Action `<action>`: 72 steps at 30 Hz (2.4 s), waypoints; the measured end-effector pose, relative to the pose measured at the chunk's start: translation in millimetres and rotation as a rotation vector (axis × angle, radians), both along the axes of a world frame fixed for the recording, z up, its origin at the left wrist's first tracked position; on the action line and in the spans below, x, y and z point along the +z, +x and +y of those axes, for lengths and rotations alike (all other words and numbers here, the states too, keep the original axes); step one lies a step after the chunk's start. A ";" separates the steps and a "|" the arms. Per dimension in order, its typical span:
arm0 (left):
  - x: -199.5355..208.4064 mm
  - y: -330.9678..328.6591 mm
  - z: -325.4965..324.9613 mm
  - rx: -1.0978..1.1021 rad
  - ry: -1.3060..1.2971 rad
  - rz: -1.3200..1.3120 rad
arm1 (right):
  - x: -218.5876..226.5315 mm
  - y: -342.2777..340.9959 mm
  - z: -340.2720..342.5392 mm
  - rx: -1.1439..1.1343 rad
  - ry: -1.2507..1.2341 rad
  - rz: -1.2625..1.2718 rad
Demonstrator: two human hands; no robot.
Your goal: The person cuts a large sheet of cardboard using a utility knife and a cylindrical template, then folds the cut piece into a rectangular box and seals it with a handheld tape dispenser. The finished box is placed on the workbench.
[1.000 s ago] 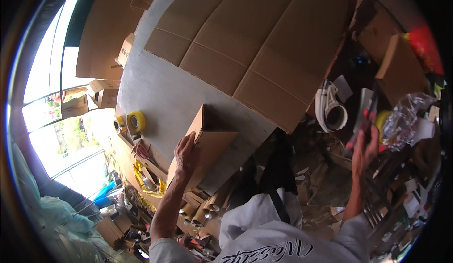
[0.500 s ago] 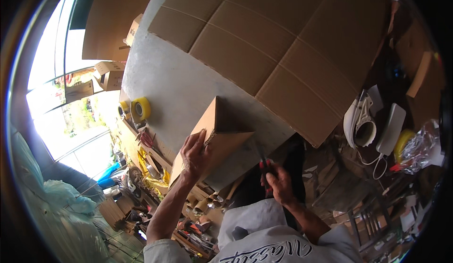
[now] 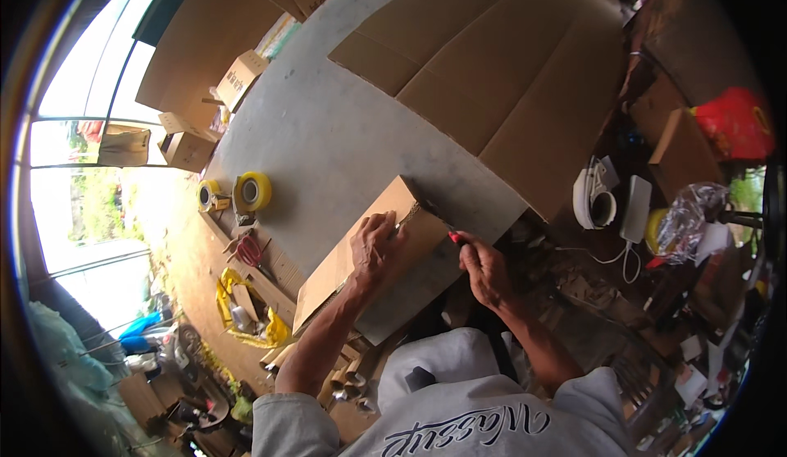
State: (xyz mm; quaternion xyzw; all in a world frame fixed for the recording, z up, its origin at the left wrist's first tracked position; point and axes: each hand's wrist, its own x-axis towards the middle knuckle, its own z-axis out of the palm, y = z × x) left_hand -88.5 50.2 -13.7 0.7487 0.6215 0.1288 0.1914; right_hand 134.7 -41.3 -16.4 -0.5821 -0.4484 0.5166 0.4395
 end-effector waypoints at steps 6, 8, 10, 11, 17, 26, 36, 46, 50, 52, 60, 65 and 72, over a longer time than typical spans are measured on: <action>-2.5 -8.8 -2.3 -0.026 -0.018 -0.081 | 26.0 -34.1 10.9 0.101 0.141 -0.501; -1.8 -10.0 -3.6 -0.045 -0.013 -0.098 | 19.7 -38.3 11.1 0.112 0.185 -0.622; 2.0 -12.9 -3.2 -0.059 -0.051 -0.105 | 13.5 -44.9 9.2 0.113 0.205 -0.698; 1.7 -14.0 -3.4 -0.059 -0.037 -0.110 | 13.0 -47.6 7.9 0.107 0.205 -0.719; -8.4 -13.3 -5.5 -0.059 0.039 -0.143 | -17.2 -52.3 8.0 0.086 0.115 -0.700; -12.6 -18.8 -6.4 -0.047 0.103 -0.169 | 19.8 -66.4 -11.6 -0.064 -0.091 0.480; -9.7 -16.2 -8.0 -0.031 0.081 -0.169 | 33.3 -71.1 -23.3 -0.187 -0.138 0.103; -1.4 -14.6 -6.9 -0.021 -0.017 -0.146 | -0.5 -62.9 -18.7 -0.166 0.069 -0.494; -1.6 -14.7 -7.4 -0.018 0.008 -0.157 | -3.3 -61.7 -17.0 -0.040 0.089 -0.708; -3.3 -15.0 -7.1 -0.031 0.039 -0.168 | -2.2 -61.2 -14.7 0.010 0.127 -0.754; -12.5 -16.3 -6.4 -0.041 0.048 -0.155 | 8.9 -59.4 -0.6 0.096 0.092 -0.829; -16.0 -16.5 -7.4 -0.039 0.064 -0.169 | 14.2 -56.2 4.3 0.123 0.099 -0.882; -11.2 -19.0 -6.4 -0.065 0.027 -0.157 | 10.4 -48.4 7.3 0.090 0.160 -0.954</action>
